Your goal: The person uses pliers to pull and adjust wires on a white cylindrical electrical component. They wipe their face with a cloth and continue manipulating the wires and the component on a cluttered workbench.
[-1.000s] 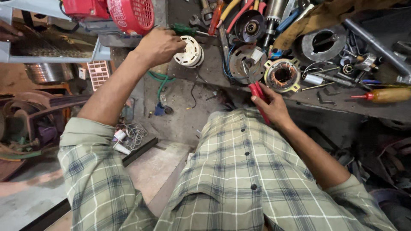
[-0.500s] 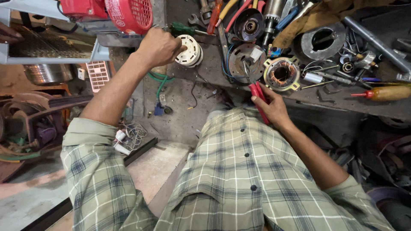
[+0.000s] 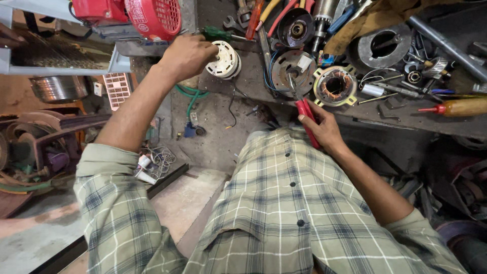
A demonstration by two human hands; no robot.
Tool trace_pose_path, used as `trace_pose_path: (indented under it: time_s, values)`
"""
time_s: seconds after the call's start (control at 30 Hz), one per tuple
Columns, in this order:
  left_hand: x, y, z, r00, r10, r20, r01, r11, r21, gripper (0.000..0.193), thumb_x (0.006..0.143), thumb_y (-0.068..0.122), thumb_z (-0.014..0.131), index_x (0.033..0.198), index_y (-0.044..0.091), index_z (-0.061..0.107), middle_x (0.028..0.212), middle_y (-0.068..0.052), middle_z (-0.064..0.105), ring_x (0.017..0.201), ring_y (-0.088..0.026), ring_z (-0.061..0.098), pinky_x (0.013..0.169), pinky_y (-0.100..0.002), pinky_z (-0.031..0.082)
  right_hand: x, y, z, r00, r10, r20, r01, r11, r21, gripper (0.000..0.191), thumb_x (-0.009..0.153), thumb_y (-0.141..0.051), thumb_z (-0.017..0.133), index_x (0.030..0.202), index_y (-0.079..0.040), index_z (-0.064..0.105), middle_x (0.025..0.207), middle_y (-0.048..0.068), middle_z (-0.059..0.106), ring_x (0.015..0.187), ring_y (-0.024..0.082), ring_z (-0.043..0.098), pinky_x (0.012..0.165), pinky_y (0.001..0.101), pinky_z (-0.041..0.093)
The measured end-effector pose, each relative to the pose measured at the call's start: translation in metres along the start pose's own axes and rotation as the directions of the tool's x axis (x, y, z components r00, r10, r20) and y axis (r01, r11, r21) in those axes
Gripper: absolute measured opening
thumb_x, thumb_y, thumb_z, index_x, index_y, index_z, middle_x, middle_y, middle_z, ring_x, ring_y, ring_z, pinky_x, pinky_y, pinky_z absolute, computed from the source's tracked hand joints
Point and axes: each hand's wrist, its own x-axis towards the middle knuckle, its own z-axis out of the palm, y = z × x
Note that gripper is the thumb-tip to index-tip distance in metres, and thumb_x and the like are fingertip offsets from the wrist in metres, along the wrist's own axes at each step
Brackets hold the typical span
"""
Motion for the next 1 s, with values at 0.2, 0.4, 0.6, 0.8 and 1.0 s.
trace_pose_path:
  time_s: [0.2,0.4,0.6,0.8,1.0]
  values:
    - [-0.009,0.033,0.034,0.801,-0.434,-0.413,0.14,0.806,-0.575,0.019,0.091,0.013,0.081,0.107,0.006,0.073,0.107,-0.011,0.069,0.108,-0.033,0.062,0.094,-0.043,0.047,0.003,-0.016,0.006,0.998,-0.007,0.065,0.007,1.0,-0.001,0.084,0.083,-0.031,0.08,0.153,-0.001,0.044,0.137,0.015,0.062,0.117,0.018,0.063,0.103,0.033,0.048]
    - [0.006,0.073,0.071,0.529,-0.694,-0.488,0.131,0.635,-0.761,0.021,0.09,0.011,0.08,0.111,0.007,0.077,0.111,-0.006,0.074,0.112,-0.027,0.057,0.1,-0.039,0.047,0.042,-0.049,0.028,0.98,-0.189,0.063,0.198,0.958,-0.209,0.079,0.088,-0.034,0.08,0.152,-0.001,0.048,0.126,0.014,0.068,0.112,0.017,0.065,0.1,0.0326,0.05]
    - [0.015,0.082,0.084,0.446,-0.73,-0.517,0.14,0.628,-0.766,0.019,0.091,0.01,0.079,0.11,0.009,0.079,0.11,-0.004,0.075,0.113,-0.025,0.058,0.1,-0.036,0.048,0.12,-0.112,0.059,0.91,-0.397,0.121,0.414,0.884,-0.219,0.056,0.104,-0.032,0.071,0.151,-0.004,0.057,0.106,0.012,0.066,0.096,0.017,0.06,0.085,0.0319,0.05]
    - [0.019,0.079,0.092,0.443,-0.686,-0.578,0.17,0.697,-0.697,0.02,0.091,0.013,0.078,0.111,0.009,0.08,0.11,-0.005,0.075,0.111,-0.027,0.06,0.099,-0.038,0.048,0.126,-0.159,0.057,0.779,-0.252,0.574,0.497,0.807,-0.32,0.055,0.093,-0.03,0.075,0.141,-0.005,0.062,0.095,0.007,0.069,0.085,0.014,0.059,0.072,0.0331,0.051]
    - [0.018,0.082,0.099,0.426,-0.701,-0.572,0.063,0.654,-0.754,0.02,0.09,0.014,0.079,0.109,0.008,0.078,0.108,-0.006,0.072,0.111,-0.028,0.058,0.098,-0.038,0.049,0.122,-0.144,0.065,0.837,-0.38,0.393,0.485,0.848,-0.213,0.056,0.098,-0.033,0.074,0.146,-0.006,0.06,0.107,0.013,0.07,0.093,0.02,0.061,0.08,0.0377,0.05]
